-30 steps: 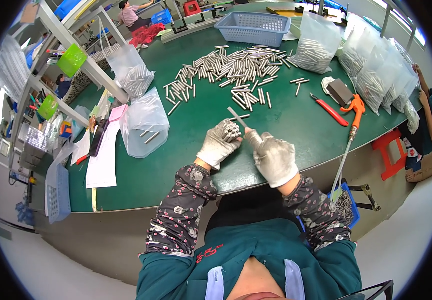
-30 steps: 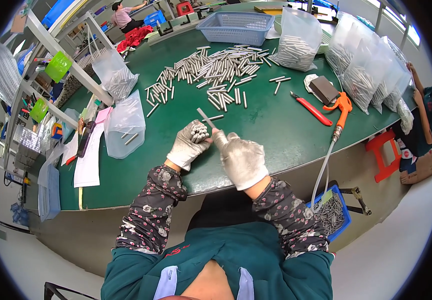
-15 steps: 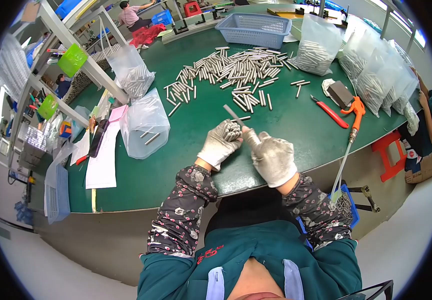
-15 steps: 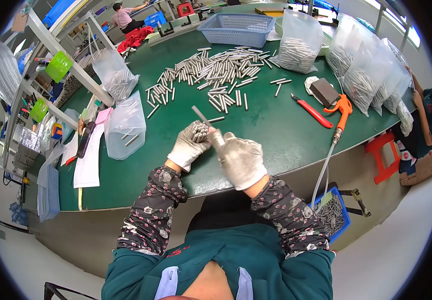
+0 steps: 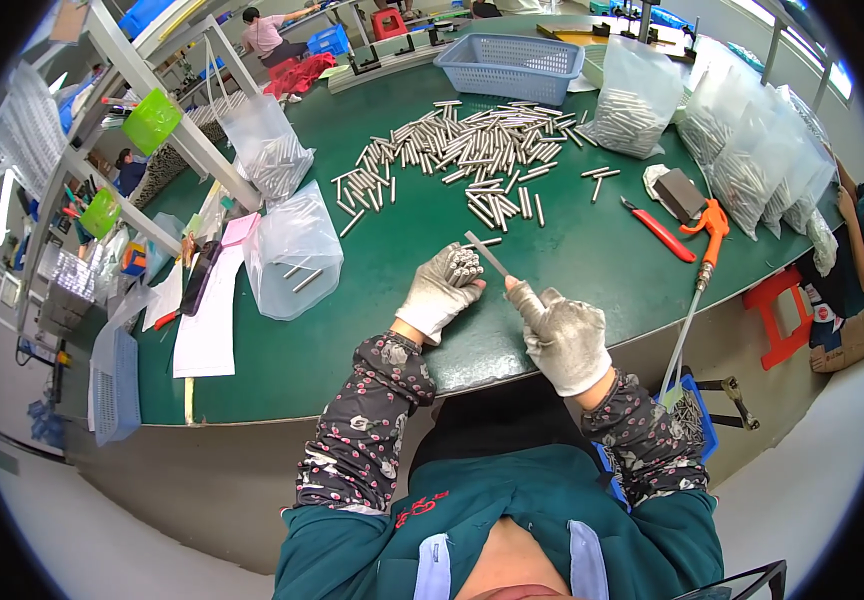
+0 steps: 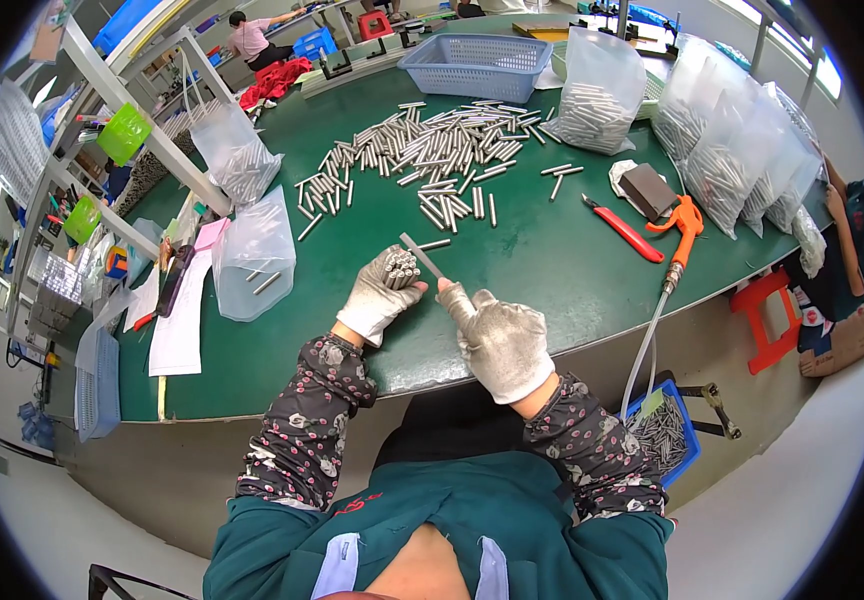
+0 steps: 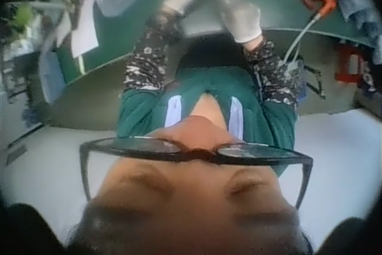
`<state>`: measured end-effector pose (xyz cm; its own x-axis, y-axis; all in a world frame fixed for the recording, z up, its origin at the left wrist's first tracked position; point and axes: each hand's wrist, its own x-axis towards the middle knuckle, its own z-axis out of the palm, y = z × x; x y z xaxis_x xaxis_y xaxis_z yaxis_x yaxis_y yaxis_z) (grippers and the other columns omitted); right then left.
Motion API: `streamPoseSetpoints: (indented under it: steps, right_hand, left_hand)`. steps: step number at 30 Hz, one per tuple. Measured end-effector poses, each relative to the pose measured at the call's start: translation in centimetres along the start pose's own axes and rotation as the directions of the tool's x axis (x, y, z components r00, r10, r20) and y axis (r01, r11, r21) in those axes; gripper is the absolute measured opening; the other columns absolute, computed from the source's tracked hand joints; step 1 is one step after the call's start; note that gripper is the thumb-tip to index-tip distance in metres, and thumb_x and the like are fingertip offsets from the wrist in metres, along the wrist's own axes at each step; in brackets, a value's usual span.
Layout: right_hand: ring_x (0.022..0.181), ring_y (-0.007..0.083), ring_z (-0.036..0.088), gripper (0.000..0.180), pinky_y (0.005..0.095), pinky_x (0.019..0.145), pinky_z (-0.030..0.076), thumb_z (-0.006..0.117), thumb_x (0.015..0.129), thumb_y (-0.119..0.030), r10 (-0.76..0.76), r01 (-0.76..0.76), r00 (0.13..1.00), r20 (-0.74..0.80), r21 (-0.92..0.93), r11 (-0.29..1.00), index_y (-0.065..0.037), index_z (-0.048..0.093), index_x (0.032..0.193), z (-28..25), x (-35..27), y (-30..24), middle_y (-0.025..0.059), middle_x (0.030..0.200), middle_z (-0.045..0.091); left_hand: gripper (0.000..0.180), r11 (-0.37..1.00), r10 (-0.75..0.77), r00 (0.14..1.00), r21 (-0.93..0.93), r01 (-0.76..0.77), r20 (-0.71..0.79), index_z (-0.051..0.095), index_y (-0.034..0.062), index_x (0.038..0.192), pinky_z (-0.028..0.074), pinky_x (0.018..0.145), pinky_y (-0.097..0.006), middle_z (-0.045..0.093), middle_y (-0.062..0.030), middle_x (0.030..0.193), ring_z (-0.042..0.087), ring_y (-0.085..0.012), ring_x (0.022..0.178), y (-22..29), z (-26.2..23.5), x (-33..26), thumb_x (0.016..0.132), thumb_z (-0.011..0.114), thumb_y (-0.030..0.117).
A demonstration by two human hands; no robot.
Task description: The worker is grouping, aligning, and inspecting small metal tubes into bundles at a manufacturing workbench.
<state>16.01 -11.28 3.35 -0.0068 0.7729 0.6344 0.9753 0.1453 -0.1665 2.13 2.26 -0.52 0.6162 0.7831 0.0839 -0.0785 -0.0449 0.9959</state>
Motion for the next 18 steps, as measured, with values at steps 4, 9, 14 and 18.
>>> streamPoseSetpoints:
  steps: [4,9,14,18]
  right_hand:
    - [0.047,0.0177,0.051,0.05,0.0304,0.044,0.04,0.055,0.062,-0.008,-0.116,0.117,0.993,0.037,-0.028,0.993,-0.013,0.054,0.112,-0.2,-0.2,-0.6,0.0036,0.062,0.05]
    - [0.05,0.0134,0.053,0.047,0.0283,0.047,0.039,0.054,0.065,-0.011,-0.184,0.19,0.978,0.094,-0.057,0.98,-0.011,0.053,0.112,0.5,-0.3,-0.9,0.0013,0.064,0.051]
    - [0.049,0.0158,0.053,0.042,0.0301,0.045,0.041,0.054,0.066,-0.008,-0.086,0.09,0.995,0.057,-0.073,0.993,-0.012,0.055,0.108,1.3,2.1,-1.8,0.0031,0.062,0.051]
    - [0.046,0.0176,0.052,0.041,0.0297,0.041,0.041,0.054,0.066,-0.007,0.04,-0.039,0.998,-0.039,0.022,0.999,-0.014,0.056,0.107,1.4,2.6,-0.1,0.0041,0.061,0.051]
  left_hand:
    - [0.036,0.995,0.053,0.997,-0.082,-0.048,0.059,0.046,0.0008,0.101,0.045,0.071,-0.02,0.057,-0.0003,0.088,0.054,-0.0078,0.082,-1.0,-0.5,0.2,0.069,0.061,-0.006]
    - [0.038,0.976,-0.059,0.998,-0.21,0.056,-0.009,0.047,0.0027,0.103,0.046,0.07,-0.022,0.057,-0.0021,0.087,0.055,-0.0104,0.084,-0.4,-0.1,0.1,0.07,0.061,-0.006]
    - [0.036,0.982,0.076,0.997,0.171,-0.078,0.021,0.047,0.0021,0.102,0.045,0.069,-0.021,0.056,0.0002,0.085,0.053,-0.0083,0.08,-0.6,-0.1,0.0,0.07,0.061,-0.004]
    - [0.031,0.991,0.105,0.993,0.081,-0.108,0.048,0.048,0.0024,0.098,0.044,0.072,-0.02,0.057,0.0007,0.087,0.053,-0.007,0.079,-0.7,0.0,0.2,0.07,0.063,-0.002]
